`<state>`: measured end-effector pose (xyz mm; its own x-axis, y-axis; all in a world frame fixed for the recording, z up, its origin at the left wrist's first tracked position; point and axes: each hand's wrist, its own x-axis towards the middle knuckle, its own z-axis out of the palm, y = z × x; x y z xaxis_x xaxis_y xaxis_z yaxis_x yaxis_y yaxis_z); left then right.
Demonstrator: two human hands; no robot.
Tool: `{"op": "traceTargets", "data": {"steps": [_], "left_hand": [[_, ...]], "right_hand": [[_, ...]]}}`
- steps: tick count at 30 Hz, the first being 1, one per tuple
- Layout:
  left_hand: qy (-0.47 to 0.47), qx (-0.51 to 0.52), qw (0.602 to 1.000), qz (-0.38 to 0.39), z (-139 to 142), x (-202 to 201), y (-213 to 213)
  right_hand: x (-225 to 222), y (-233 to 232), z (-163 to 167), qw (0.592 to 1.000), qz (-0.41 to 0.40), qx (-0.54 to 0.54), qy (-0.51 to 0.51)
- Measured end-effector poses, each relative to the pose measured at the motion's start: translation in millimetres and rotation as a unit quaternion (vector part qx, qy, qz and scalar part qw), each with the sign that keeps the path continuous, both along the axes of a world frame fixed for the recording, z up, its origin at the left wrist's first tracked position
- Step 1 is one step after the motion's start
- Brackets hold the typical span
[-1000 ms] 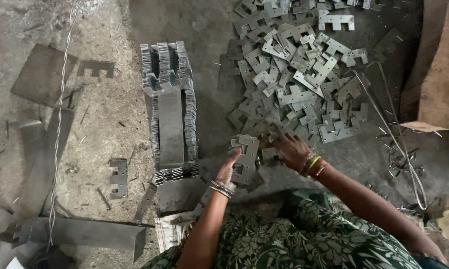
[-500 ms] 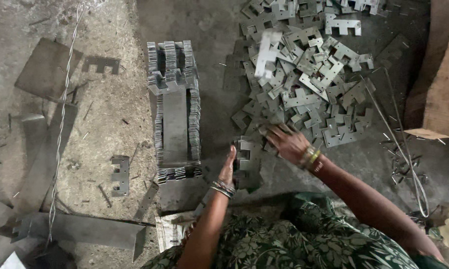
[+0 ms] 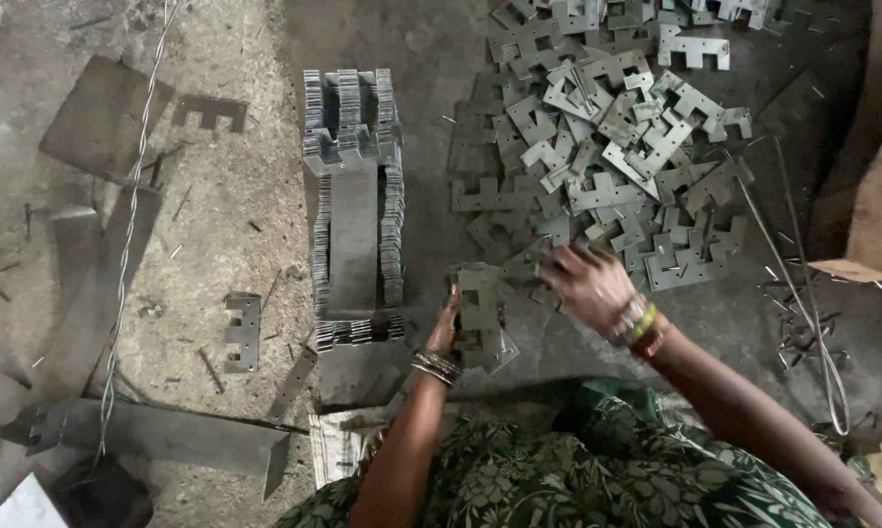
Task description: The person sits on the floor and repeatedly picks up metal brackets from a pile, aligns them, and stacks them into a neat pile. The person uses both hands to handle the brackets and occasionally adjusts the stack.
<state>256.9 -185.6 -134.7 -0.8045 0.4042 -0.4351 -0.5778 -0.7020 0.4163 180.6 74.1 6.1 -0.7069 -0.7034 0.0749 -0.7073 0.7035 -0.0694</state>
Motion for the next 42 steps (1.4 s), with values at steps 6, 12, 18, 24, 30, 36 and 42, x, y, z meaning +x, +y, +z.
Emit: {"op": "traceTargets", "data": {"steps": [6, 12, 18, 24, 30, 36, 42], "left_hand": [[-0.049, -0.038, 0.997, 0.036, -12.2, -6.0, 7.6], [0.224, -0.268, 0.937, 0.022, -30.1, -1.8, 16.2], [-0.036, -0.152, 0.987, -0.022, -13.2, 5.7, 11.0], [-0.057, -0.043, 0.994, -0.087, -9.4, 10.2, 10.5], [0.052, -0.244, 0.967, -0.052, -21.2, 19.5, 13.2], [-0.012, -0.076, 0.997, -0.021, 3.5, 30.0, 0.6], [-0.129, -0.097, 0.987, 0.011, -3.4, 28.5, 3.5]], "right_hand": [[32.8, 22.8, -37.4, 0.985, -0.135, 0.053, -0.091], [31.3, 37.9, -88.1, 0.954, -0.253, 0.026, -0.158], [29.8, 46.2, -51.7, 0.893, -0.296, -0.096, -0.324], [8.2, 4.8, -22.1, 0.908, -0.238, -0.082, -0.335], [-14.9, -35.3, -58.0, 0.994, 0.016, -0.106, 0.033], [-17.3, -22.5, -36.3, 0.947, -0.183, 0.130, -0.230], [-10.3, 4.3, 8.0, 0.934, -0.110, -0.246, -0.236]]}}
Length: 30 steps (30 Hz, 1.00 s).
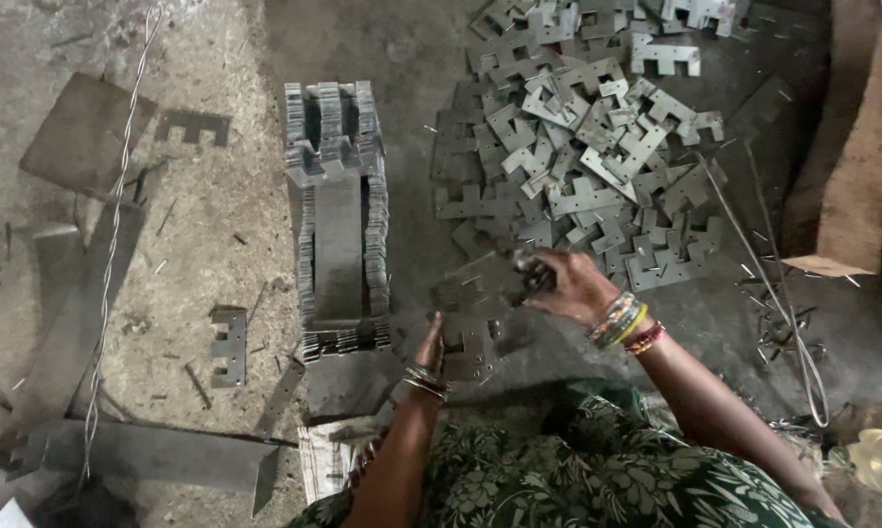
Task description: The person sits on the floor and repeatedly picks up metal brackets from a pile, aligns them, and stacks them into a neat pile. The person uses both hands to handle the brackets and occasionally adjusts the stack.
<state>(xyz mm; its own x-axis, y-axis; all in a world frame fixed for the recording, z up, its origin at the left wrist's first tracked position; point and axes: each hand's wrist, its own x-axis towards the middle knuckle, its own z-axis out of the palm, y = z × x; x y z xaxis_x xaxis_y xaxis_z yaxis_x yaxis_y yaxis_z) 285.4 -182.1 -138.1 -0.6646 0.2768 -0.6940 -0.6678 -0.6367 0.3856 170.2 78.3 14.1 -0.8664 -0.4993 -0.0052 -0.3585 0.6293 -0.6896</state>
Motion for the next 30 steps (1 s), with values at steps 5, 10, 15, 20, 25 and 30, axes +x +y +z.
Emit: {"op": "traceTargets", "data": {"steps": [5, 10, 15, 20, 25, 30], "left_hand": [[0.142, 0.001, 0.989, 0.032, -25.5, -11.3, 1.0], [0.131, 0.048, 0.990, -0.007, -16.8, -3.7, 2.7], [0.151, 0.159, 0.973, -0.072, -4.6, -4.3, 9.8], [0.061, 0.071, 0.994, -0.062, -24.3, -2.4, 17.1], [0.033, 0.027, 0.999, -0.034, -35.6, -0.2, 32.5], [0.086, 0.014, 0.996, -0.011, -36.8, -5.1, 36.8]], "right_hand": [[9.3, 21.8, -28.5, 0.932, -0.152, 0.319, -0.085], [13.3, 33.1, -68.9, 0.926, -0.117, 0.354, 0.054], [12.3, 30.9, -68.9, 0.913, -0.084, 0.396, 0.050], [23.5, 34.4, -48.7, 0.961, -0.120, 0.244, -0.056], [29.5, 81.8, -30.0, 0.991, -0.130, -0.021, -0.035], [26.4, 143.7, -31.8, 0.937, -0.182, 0.297, 0.035]]}}
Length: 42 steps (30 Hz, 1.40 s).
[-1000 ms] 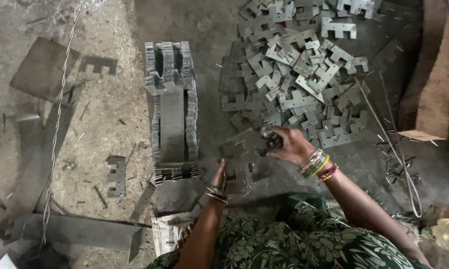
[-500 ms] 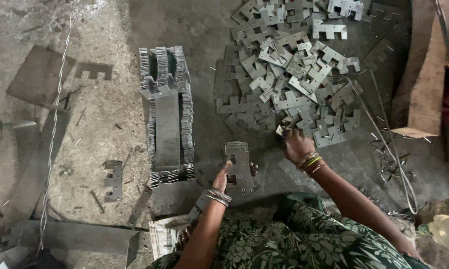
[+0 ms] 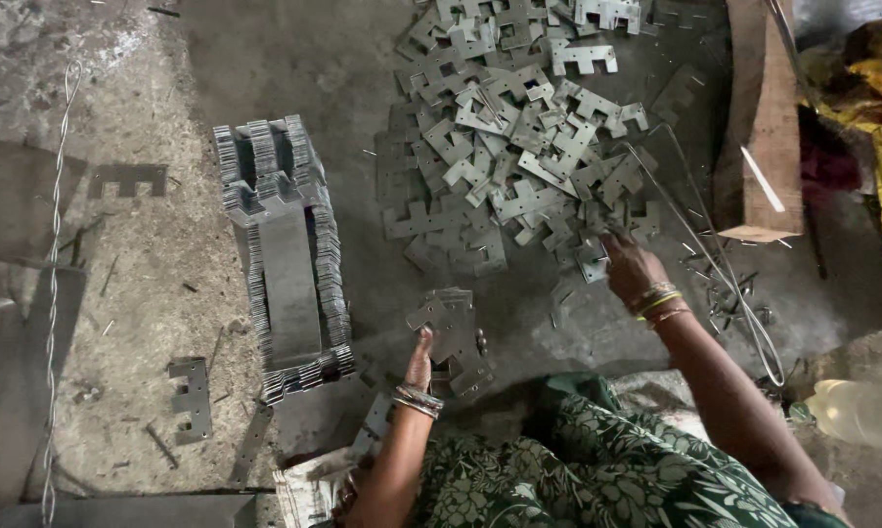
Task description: The person sits on the floor and repeatedly picks up metal brackets from a pile, aligns them, and stacks them into a neat pile. The person uses both hands to handle the brackets and occasionally adjusts the stack.
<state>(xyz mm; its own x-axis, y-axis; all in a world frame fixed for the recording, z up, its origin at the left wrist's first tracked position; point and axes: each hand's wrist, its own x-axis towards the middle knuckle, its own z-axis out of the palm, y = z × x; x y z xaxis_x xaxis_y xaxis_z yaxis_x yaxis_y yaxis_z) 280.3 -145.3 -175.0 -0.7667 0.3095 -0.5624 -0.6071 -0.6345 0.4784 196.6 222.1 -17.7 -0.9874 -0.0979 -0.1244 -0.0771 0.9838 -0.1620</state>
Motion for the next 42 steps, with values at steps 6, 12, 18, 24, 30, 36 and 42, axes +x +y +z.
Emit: {"op": "traceTargets", "data": {"steps": [6, 12, 18, 24, 30, 36, 42], "left_hand": [[0.016, 0.192, 0.981, -0.020, 18.6, -1.2, 4.1], [-0.047, 0.241, 0.969, -0.018, 60.8, 0.0, 14.0], [0.026, 0.234, 0.970, -0.063, 45.7, 2.3, 17.6], [0.015, 0.128, 0.990, -0.050, 13.8, -4.7, 24.6], [0.013, 0.032, 0.999, -0.004, 10.7, -13.4, 29.2], [0.016, 0.024, 0.999, -0.014, 22.3, -17.2, 30.1], [0.178, -0.075, 0.978, -0.073, 25.7, -11.3, 26.2]], "right_hand": [[19.0, 10.2, -16.6, 0.995, 0.078, 0.068, -0.006], [13.7, 22.2, -7.1, 0.996, -0.007, 0.089, -0.024], [14.4, 18.3, 22.8, 0.990, -0.061, 0.066, -0.105], [42.6, -10.7, 22.3, 0.923, 0.233, -0.081, 0.297], [15.8, 2.6, -3.6, 0.988, 0.134, 0.017, 0.073], [-11.2, 12.0, -12.0, 0.985, 0.163, 0.057, -0.001], [-16.9, 19.1, -7.9, 0.991, 0.114, 0.070, 0.013]]}}
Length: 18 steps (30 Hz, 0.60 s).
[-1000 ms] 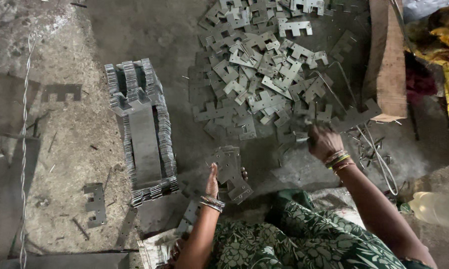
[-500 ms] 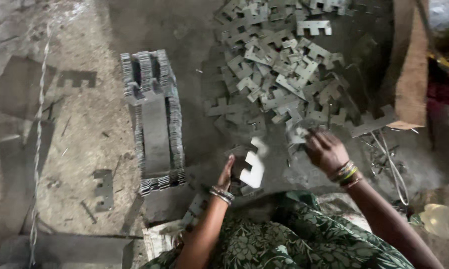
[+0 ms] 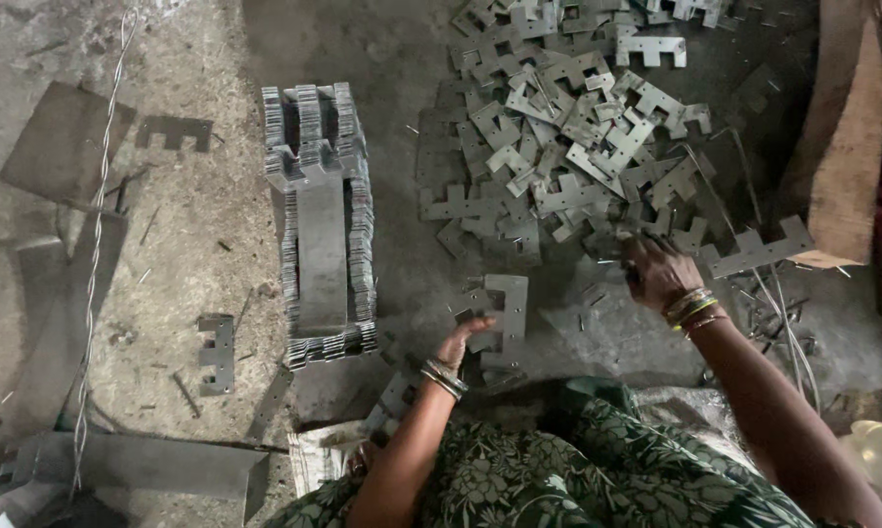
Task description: The person sits on the floor and repeatedly picks up metal brackets from a pile, aligns them, and stacks them into a neat pile. The person uses both hands to handle the brackets and occasionally adjusts the stack.
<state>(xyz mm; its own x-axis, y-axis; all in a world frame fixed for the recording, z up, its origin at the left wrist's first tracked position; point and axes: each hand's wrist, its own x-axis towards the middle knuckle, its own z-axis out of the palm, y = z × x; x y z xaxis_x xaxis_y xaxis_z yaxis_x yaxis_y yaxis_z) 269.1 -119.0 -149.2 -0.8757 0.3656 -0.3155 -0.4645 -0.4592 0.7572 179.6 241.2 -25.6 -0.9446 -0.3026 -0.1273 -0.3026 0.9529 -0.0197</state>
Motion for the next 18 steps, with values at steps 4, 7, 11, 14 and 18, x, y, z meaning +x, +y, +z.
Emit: {"op": "traceTargets", "data": {"steps": [4, 7, 11, 14, 18], "left_hand": [[-0.008, 0.044, 0.999, 0.025, -6.0, 3.5, -3.6], [0.042, 0.053, 0.997, 0.036, -12.9, 1.3, -3.8], [-0.107, 0.103, 0.988, 0.027, -18.7, -2.9, 0.1], [-0.202, 0.144, 0.968, 0.017, -18.3, -2.8, 2.4], [-0.196, 0.139, 0.970, 0.026, -9.6, 2.3, 2.3]], "right_hand": [[13.8, -8.1, 12.8, 1.000, -0.007, 0.006, -0.009], [34.4, -31.8, 35.9, 0.998, -0.003, -0.058, 0.025], [48.4, -60.0, 62.2, 0.925, 0.219, -0.175, 0.256], [30.2, -52.9, 60.4, 0.978, -0.128, -0.167, 0.006], [-10.9, -12.8, 36.7, 0.991, -0.056, 0.040, 0.110]]}}
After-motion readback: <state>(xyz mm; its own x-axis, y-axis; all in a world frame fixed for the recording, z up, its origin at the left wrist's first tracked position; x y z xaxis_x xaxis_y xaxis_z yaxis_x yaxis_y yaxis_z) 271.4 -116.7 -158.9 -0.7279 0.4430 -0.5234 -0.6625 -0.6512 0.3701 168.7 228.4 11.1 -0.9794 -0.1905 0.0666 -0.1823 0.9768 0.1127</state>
